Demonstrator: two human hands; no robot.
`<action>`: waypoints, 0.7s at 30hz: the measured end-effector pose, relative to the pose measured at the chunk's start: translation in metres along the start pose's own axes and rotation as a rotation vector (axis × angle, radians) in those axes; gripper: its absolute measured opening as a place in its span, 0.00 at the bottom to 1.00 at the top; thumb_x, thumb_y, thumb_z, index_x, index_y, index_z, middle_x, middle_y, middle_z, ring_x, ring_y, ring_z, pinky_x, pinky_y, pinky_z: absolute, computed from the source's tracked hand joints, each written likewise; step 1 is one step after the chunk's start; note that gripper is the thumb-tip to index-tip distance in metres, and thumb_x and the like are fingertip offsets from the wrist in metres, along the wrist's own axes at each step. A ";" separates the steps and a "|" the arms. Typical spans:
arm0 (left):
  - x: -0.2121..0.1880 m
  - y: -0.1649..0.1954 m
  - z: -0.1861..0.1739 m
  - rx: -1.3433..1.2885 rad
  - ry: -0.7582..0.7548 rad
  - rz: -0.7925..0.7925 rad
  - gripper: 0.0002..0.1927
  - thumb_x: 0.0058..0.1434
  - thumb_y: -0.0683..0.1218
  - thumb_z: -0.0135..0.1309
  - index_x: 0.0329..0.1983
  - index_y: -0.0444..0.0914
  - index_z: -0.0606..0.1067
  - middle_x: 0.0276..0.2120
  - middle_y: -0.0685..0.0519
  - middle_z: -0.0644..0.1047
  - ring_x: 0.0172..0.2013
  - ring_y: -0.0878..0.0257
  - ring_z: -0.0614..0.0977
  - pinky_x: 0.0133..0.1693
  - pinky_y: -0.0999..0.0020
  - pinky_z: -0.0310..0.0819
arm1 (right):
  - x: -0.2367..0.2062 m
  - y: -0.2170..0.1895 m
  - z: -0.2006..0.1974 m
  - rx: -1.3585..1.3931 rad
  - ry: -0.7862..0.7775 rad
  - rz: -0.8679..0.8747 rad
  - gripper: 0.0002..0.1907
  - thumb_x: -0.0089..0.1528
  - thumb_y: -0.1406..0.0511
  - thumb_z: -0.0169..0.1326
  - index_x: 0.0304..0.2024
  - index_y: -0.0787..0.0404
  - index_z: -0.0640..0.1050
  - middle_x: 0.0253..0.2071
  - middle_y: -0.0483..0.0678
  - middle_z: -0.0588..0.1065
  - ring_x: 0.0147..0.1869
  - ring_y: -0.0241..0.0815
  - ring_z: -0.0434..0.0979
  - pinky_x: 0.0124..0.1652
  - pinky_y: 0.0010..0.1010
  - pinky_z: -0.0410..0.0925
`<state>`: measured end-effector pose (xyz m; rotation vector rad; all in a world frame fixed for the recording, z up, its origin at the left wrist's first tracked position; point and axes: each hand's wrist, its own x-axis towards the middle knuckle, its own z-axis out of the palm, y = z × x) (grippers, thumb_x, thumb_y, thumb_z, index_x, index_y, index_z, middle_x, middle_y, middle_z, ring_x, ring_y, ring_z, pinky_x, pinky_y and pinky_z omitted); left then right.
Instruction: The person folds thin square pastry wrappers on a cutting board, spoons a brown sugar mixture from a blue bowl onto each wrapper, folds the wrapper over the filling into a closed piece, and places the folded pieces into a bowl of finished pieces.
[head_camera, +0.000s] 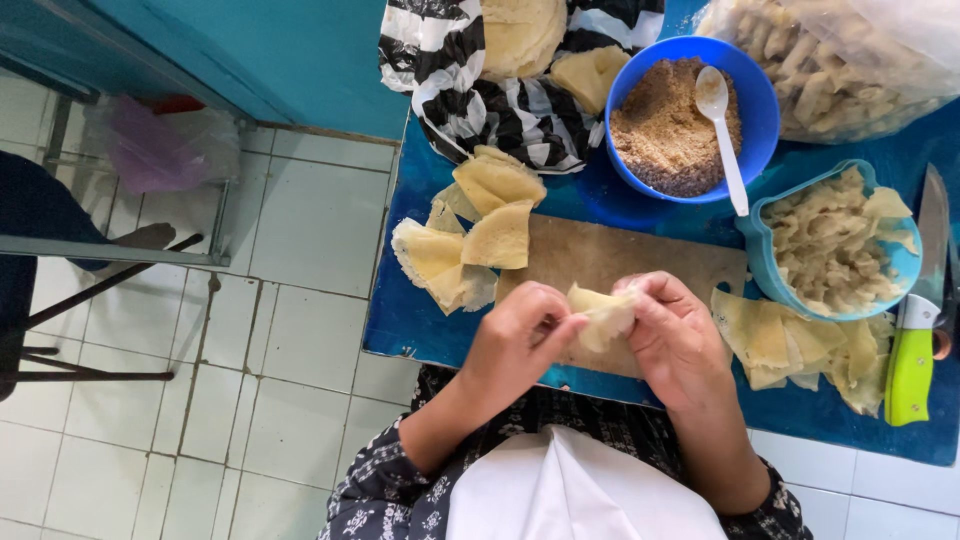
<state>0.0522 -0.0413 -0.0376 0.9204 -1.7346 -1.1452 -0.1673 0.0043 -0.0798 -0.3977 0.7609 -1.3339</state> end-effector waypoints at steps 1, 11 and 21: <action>-0.001 0.000 -0.004 -0.001 0.012 -0.051 0.08 0.65 0.39 0.62 0.37 0.35 0.73 0.36 0.50 0.77 0.31 0.63 0.81 0.32 0.73 0.78 | 0.001 0.000 0.000 0.035 0.002 -0.003 0.04 0.70 0.71 0.52 0.47 0.66 0.74 0.48 0.53 0.76 0.49 0.40 0.78 0.48 0.29 0.70; -0.003 -0.002 0.004 -0.206 -0.081 -0.261 0.18 0.60 0.41 0.62 0.53 0.34 0.74 0.38 0.50 0.77 0.33 0.65 0.81 0.35 0.73 0.78 | -0.002 0.020 0.015 -0.225 0.150 -0.199 0.07 0.69 0.75 0.54 0.50 0.67 0.75 0.44 0.51 0.77 0.45 0.38 0.78 0.44 0.28 0.72; 0.006 0.000 -0.028 0.609 0.299 0.155 0.10 0.66 0.40 0.60 0.50 0.37 0.77 0.43 0.48 0.79 0.40 0.52 0.82 0.41 0.64 0.76 | 0.003 -0.013 0.004 0.055 0.352 -0.261 0.06 0.69 0.71 0.52 0.49 0.63 0.76 0.43 0.49 0.78 0.45 0.40 0.81 0.46 0.32 0.75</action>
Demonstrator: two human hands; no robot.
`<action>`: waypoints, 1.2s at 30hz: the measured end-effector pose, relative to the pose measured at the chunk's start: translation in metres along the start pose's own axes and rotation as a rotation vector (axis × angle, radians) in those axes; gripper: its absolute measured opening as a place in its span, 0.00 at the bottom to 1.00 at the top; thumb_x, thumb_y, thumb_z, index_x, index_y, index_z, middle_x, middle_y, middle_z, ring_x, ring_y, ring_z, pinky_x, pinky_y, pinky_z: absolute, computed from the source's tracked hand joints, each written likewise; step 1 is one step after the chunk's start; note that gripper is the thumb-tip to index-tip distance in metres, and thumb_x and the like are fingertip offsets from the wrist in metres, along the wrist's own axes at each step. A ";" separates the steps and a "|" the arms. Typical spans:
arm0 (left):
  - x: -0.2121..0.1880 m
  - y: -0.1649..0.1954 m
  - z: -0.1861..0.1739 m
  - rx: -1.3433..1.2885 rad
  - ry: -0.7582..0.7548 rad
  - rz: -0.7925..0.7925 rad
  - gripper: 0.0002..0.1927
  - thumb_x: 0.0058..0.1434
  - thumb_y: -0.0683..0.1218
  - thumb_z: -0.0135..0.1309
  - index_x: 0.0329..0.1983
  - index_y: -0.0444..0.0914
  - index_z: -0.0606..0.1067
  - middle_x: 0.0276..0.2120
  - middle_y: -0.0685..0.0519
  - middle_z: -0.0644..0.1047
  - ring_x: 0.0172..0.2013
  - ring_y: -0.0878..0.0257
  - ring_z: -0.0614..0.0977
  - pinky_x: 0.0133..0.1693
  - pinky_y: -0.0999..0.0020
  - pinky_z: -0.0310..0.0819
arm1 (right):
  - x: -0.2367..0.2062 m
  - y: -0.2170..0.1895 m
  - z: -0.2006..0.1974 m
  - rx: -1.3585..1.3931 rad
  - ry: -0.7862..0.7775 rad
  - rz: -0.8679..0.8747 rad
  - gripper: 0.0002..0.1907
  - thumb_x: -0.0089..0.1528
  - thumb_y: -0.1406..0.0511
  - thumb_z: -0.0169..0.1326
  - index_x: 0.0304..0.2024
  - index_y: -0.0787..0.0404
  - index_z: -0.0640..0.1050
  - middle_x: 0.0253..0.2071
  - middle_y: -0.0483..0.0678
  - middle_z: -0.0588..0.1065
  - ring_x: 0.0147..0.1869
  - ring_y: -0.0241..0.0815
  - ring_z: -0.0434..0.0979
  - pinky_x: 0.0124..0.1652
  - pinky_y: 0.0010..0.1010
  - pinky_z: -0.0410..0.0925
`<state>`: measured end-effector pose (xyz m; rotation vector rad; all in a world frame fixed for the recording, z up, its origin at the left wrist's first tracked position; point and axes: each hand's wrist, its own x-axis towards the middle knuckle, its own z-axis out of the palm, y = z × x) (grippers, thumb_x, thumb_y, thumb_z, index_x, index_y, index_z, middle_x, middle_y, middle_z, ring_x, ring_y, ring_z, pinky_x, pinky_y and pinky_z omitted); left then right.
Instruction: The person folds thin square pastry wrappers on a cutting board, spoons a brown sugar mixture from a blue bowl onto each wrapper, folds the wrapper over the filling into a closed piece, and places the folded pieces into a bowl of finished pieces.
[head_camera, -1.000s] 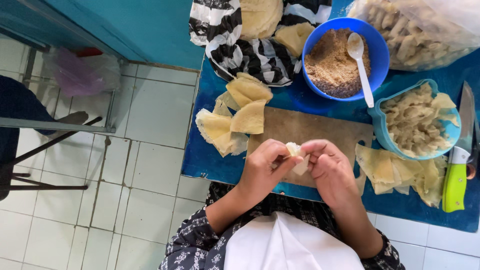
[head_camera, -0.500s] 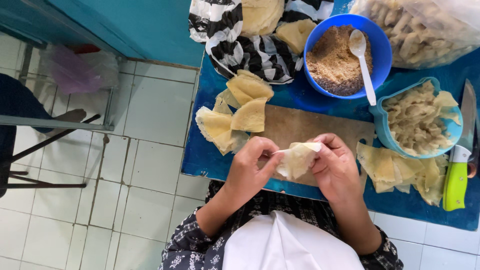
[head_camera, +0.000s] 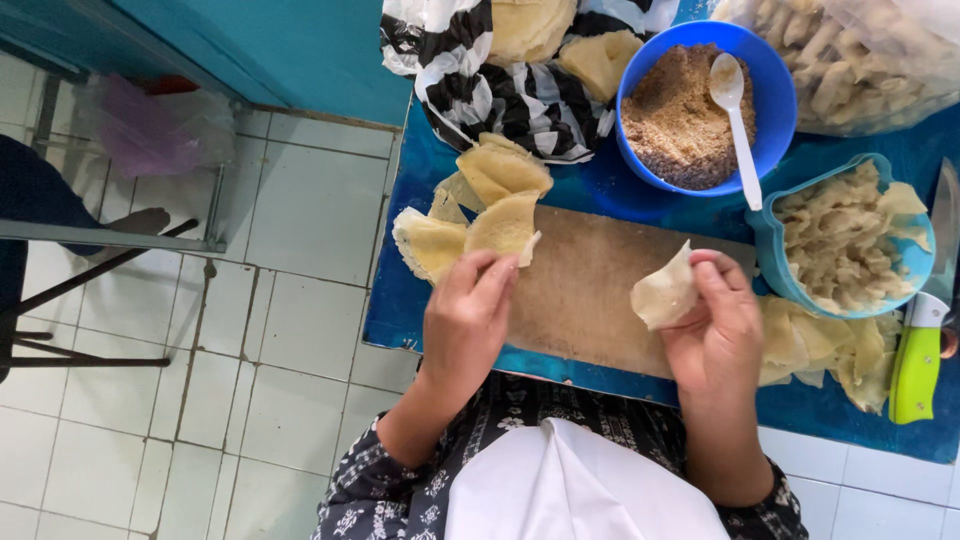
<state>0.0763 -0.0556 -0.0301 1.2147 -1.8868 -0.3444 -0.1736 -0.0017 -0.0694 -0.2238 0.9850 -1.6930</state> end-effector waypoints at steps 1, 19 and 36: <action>0.001 0.002 -0.004 0.119 0.027 0.092 0.11 0.63 0.40 0.59 0.49 0.37 0.76 0.44 0.46 0.78 0.41 0.50 0.81 0.42 0.60 0.74 | -0.002 -0.003 0.002 -0.049 0.011 -0.069 0.07 0.69 0.71 0.52 0.50 0.64 0.76 0.44 0.49 0.78 0.45 0.40 0.81 0.46 0.32 0.75; -0.050 -0.011 0.052 -1.173 -0.532 -0.648 0.10 0.75 0.41 0.49 0.55 0.31 0.74 0.44 0.55 0.79 0.45 0.72 0.79 0.47 0.74 0.77 | -0.056 -0.005 0.038 -1.234 -0.544 -0.814 0.13 0.60 0.74 0.48 0.45 0.62 0.78 0.56 0.57 0.75 0.64 0.49 0.73 0.63 0.39 0.66; 0.009 0.013 0.065 -0.122 -0.329 -0.006 0.12 0.64 0.37 0.55 0.51 0.37 0.75 0.44 0.45 0.76 0.38 0.45 0.81 0.37 0.54 0.77 | -0.012 0.019 0.040 -1.731 -0.095 -0.920 0.16 0.61 0.72 0.62 0.52 0.62 0.78 0.48 0.56 0.76 0.50 0.56 0.77 0.48 0.42 0.71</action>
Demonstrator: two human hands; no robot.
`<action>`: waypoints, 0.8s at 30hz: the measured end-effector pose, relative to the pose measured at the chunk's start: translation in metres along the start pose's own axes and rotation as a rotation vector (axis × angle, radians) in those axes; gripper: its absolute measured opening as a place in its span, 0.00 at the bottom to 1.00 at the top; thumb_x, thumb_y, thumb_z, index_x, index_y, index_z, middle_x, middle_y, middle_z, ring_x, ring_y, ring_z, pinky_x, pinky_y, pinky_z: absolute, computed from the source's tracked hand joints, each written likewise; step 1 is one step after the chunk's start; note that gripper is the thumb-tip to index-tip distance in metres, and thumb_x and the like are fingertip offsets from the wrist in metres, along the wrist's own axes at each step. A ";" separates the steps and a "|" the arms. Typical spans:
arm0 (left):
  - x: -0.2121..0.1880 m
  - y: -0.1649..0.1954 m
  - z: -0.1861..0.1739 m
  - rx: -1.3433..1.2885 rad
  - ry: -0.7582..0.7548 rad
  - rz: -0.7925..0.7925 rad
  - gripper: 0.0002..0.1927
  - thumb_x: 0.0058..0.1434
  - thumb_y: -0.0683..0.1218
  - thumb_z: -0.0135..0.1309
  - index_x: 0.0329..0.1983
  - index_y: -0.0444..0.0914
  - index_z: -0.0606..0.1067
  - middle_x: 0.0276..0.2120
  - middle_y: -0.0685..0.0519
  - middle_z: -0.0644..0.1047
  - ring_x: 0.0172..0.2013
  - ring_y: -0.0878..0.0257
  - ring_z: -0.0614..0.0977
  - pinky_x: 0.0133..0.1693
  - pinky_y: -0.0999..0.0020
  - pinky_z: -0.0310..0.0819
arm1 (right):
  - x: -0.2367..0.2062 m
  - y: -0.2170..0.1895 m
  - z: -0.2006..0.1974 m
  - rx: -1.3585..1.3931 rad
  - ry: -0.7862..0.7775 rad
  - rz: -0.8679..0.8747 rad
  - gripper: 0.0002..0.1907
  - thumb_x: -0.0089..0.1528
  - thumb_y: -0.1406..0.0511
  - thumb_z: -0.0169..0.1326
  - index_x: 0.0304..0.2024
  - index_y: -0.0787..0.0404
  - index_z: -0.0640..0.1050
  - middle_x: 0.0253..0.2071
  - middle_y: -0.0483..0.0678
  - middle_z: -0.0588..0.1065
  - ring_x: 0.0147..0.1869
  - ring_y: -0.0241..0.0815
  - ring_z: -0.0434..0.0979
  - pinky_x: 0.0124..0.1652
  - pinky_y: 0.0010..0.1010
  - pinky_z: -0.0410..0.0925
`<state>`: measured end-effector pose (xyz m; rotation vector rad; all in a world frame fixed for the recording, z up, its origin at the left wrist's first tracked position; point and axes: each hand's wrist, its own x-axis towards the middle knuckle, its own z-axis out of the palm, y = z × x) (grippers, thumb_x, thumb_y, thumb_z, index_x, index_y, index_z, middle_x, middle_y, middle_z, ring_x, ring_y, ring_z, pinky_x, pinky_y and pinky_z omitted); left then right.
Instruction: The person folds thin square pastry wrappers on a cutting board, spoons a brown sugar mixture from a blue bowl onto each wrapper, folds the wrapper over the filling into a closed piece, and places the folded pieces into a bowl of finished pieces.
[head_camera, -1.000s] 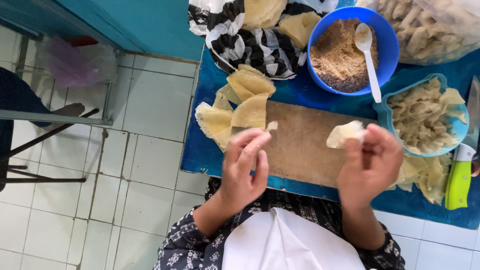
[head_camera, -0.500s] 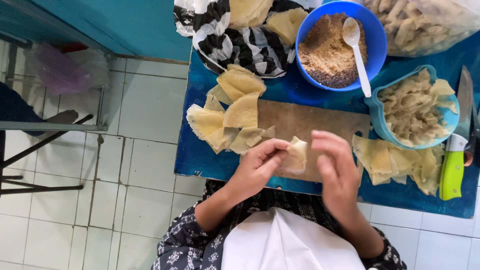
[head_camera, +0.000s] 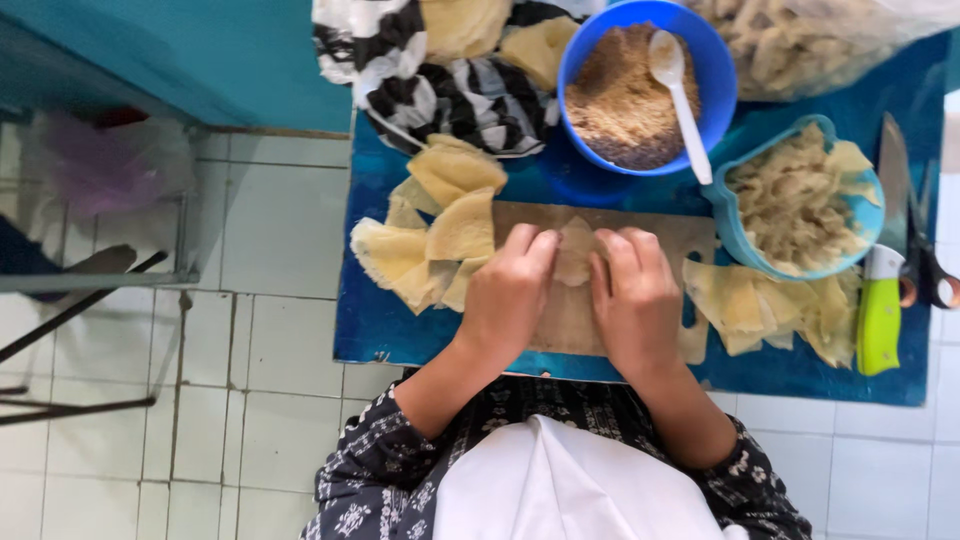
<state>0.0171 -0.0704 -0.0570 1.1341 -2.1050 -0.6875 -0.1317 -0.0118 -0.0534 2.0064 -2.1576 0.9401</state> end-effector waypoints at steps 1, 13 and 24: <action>0.000 0.002 0.001 0.050 0.003 -0.010 0.11 0.64 0.38 0.56 0.50 0.38 0.76 0.45 0.46 0.76 0.37 0.46 0.82 0.36 0.54 0.77 | -0.001 0.002 -0.006 -0.012 0.007 0.003 0.15 0.61 0.71 0.63 0.50 0.62 0.78 0.47 0.56 0.76 0.51 0.56 0.77 0.49 0.43 0.70; -0.014 0.027 -0.011 -0.324 0.057 0.037 0.09 0.71 0.40 0.59 0.53 0.40 0.78 0.42 0.52 0.78 0.32 0.59 0.81 0.33 0.67 0.76 | -0.046 0.062 -0.071 0.048 -0.032 0.312 0.05 0.66 0.72 0.61 0.44 0.64 0.80 0.43 0.53 0.77 0.46 0.54 0.78 0.46 0.38 0.70; -0.038 0.013 0.039 -1.572 -0.525 -0.571 0.21 0.78 0.43 0.48 0.71 0.30 0.69 0.52 0.51 0.76 0.48 0.67 0.77 0.51 0.71 0.76 | -0.039 0.010 -0.071 0.255 -0.064 -0.252 0.14 0.56 0.68 0.64 0.44 0.63 0.79 0.45 0.52 0.77 0.49 0.55 0.78 0.50 0.43 0.68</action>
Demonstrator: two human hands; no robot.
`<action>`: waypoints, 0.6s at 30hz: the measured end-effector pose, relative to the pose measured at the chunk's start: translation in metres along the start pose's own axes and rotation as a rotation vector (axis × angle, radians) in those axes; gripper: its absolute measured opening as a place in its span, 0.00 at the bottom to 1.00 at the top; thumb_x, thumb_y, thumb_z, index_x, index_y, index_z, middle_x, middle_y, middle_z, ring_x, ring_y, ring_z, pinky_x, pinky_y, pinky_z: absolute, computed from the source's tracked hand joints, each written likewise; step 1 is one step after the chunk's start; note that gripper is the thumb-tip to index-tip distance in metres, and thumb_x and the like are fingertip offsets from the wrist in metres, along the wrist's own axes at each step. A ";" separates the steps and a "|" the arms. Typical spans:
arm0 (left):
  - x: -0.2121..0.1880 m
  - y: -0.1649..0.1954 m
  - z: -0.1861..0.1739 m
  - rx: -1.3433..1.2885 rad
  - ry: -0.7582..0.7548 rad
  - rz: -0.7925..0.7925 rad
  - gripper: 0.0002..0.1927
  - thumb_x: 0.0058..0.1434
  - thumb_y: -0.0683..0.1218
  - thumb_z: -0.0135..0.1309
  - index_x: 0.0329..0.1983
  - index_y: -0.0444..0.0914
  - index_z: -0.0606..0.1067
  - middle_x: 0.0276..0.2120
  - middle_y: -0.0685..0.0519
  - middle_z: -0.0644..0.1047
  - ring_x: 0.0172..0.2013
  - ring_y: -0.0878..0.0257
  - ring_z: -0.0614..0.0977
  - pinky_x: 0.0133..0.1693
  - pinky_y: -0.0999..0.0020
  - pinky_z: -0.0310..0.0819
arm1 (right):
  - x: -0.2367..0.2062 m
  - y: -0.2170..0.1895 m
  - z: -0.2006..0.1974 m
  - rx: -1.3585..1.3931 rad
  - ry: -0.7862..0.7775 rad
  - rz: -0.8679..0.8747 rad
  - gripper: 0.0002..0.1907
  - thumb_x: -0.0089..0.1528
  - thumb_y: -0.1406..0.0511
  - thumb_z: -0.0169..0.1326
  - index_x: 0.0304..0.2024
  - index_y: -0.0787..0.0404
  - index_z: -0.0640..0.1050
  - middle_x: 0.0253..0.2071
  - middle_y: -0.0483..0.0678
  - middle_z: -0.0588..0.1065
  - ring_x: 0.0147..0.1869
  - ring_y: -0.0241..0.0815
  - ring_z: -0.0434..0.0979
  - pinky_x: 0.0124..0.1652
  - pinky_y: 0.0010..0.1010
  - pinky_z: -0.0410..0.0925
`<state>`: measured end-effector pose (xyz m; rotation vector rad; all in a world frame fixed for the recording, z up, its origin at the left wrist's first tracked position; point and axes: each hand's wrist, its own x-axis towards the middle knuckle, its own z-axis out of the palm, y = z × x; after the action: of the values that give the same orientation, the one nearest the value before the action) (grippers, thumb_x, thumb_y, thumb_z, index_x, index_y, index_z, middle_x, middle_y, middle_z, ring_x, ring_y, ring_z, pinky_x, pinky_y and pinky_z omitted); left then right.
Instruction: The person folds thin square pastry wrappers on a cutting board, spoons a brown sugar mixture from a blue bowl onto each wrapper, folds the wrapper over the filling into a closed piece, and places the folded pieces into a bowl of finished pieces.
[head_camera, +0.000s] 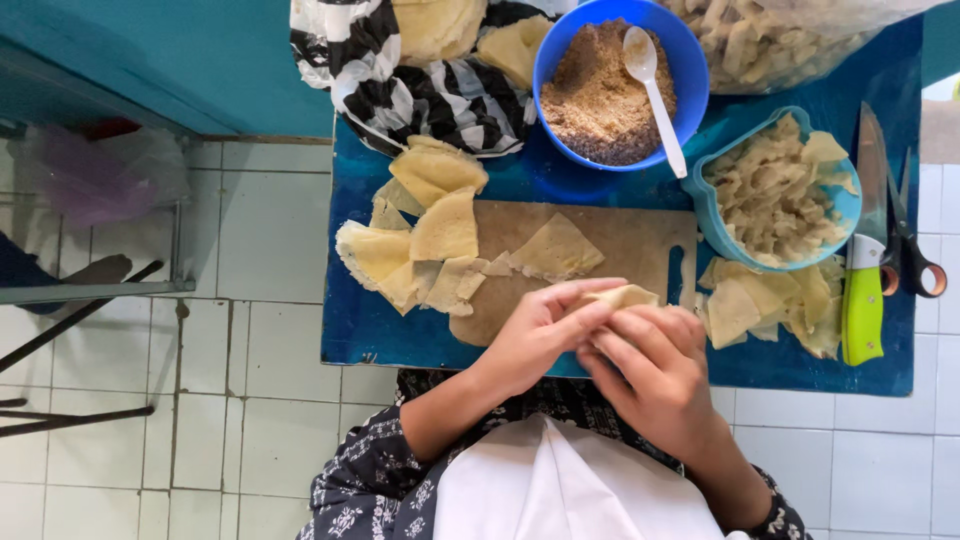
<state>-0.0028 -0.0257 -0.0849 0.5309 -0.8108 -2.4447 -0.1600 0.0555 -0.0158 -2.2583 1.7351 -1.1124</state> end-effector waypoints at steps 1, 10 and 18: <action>-0.002 0.002 -0.003 0.042 0.030 0.020 0.20 0.76 0.43 0.48 0.68 0.29 0.70 0.53 0.50 0.77 0.50 0.66 0.79 0.52 0.69 0.78 | 0.002 -0.001 0.000 0.039 -0.038 -0.041 0.16 0.55 0.66 0.65 0.45 0.63 0.79 0.46 0.51 0.77 0.50 0.54 0.78 0.50 0.43 0.67; -0.017 0.033 0.005 0.642 0.261 0.250 0.14 0.67 0.39 0.53 0.55 0.33 0.73 0.46 0.49 0.81 0.48 0.64 0.84 0.48 0.70 0.80 | 0.017 0.026 0.027 0.608 -0.055 0.798 0.05 0.64 0.71 0.60 0.41 0.68 0.82 0.34 0.48 0.78 0.35 0.29 0.73 0.35 0.20 0.65; -0.023 0.055 -0.001 1.200 0.490 0.519 0.06 0.66 0.42 0.57 0.45 0.36 0.77 0.38 0.44 0.82 0.39 0.50 0.85 0.38 0.62 0.77 | 0.034 0.008 0.043 0.188 0.039 0.532 0.03 0.64 0.73 0.60 0.40 0.68 0.80 0.35 0.50 0.77 0.32 0.36 0.76 0.33 0.24 0.67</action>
<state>0.0350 -0.0508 -0.0463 1.0814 -1.8352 -1.0774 -0.1381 0.0082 -0.0341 -1.5399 1.9781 -1.1360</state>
